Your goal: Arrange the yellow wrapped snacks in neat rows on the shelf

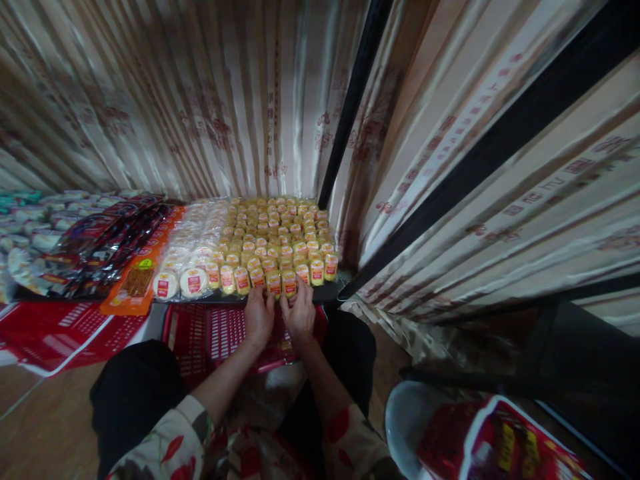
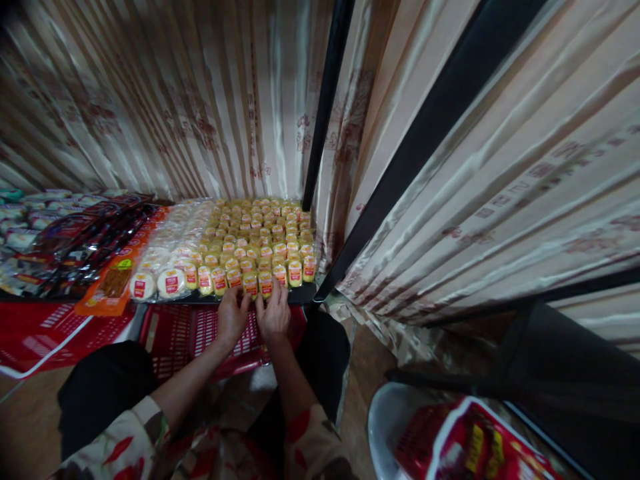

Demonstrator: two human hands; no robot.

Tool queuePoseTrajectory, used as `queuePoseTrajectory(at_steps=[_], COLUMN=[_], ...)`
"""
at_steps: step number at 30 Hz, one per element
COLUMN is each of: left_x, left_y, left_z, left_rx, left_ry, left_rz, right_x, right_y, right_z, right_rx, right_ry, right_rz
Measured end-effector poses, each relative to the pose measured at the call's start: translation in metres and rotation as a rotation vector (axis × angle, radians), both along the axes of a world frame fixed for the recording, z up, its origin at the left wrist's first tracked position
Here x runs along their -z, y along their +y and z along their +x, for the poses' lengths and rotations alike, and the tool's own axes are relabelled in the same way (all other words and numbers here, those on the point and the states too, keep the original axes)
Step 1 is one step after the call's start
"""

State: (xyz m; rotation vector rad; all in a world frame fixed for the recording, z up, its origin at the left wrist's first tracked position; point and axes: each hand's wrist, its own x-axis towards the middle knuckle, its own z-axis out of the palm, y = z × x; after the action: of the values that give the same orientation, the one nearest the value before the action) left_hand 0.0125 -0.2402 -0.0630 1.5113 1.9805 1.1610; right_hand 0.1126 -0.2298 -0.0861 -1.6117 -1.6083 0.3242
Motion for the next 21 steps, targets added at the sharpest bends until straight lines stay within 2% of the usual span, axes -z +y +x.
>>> queuePoseTrajectory(at_steps=[11,15,21], left_x=[0.010,0.016,0.022], left_y=[0.003,-0.001,-0.003], left_z=[0.000,0.000,-0.006], left_rx=[-0.025,0.010,0.100], left_ry=[0.038,0.072,0.130], left_rz=[0.055,0.064,0.119], right_x=[0.003,0.004,0.009], right_y=[0.000,-0.001,0.001], right_z=[-0.004,-0.005,-0.006], right_rx=[-0.005,0.007,0.009], right_ry=[0.149,0.179,0.090], right_rz=[-0.024,-0.025,-0.027])
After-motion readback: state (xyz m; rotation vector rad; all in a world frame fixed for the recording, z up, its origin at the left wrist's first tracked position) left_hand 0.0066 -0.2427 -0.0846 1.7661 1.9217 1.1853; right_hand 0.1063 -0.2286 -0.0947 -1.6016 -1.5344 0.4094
